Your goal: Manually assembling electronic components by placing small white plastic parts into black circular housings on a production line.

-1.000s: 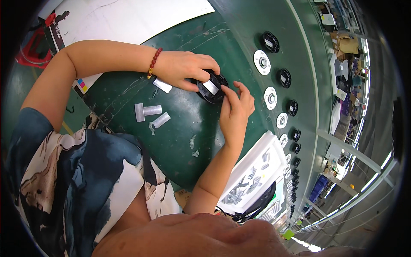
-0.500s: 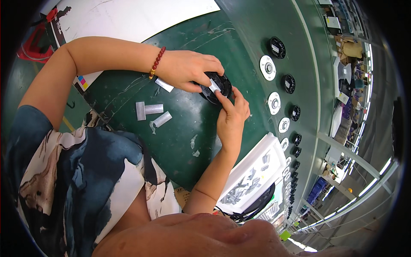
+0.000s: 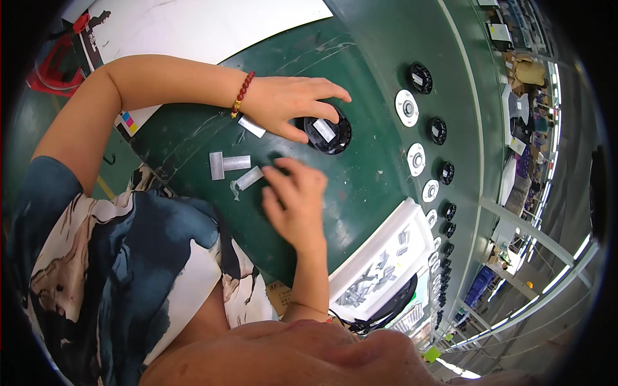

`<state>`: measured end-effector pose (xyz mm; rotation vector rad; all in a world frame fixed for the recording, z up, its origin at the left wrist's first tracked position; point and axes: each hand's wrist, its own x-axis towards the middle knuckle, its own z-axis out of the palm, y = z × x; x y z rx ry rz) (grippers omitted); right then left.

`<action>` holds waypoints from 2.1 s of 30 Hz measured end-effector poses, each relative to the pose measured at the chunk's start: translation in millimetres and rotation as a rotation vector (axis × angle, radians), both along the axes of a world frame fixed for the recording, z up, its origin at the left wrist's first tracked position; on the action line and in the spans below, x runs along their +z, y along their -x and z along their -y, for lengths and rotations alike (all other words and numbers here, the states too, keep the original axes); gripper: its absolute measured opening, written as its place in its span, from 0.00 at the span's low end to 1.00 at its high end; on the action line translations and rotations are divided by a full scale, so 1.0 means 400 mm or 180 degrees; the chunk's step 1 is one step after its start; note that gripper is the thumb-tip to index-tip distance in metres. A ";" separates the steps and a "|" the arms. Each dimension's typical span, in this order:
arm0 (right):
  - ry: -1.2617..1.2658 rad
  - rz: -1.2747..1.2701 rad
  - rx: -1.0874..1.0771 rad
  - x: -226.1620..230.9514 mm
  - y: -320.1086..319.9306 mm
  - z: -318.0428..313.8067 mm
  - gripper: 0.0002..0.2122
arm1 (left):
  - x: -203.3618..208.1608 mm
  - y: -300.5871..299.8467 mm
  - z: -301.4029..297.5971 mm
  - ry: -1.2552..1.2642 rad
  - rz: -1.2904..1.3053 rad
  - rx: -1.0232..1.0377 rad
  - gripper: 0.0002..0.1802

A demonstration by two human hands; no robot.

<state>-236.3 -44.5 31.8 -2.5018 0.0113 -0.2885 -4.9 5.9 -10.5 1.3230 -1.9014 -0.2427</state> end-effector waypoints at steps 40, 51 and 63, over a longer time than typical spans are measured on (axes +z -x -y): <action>-0.0278 0.0036 -0.0130 -0.081 0.005 -0.025 0.14 | -0.061 -0.529 0.255 0.0112 0.1706 0.3405 0.09; -0.0312 0.0085 -0.1382 0.005 0.034 0.109 0.14 | -0.010 -0.076 0.018 0.0616 0.1106 -0.0534 0.06; 0.0414 -0.0111 -0.1382 -0.003 -0.028 0.131 0.11 | -0.025 -0.028 -0.006 -0.0136 0.0096 -0.0637 0.15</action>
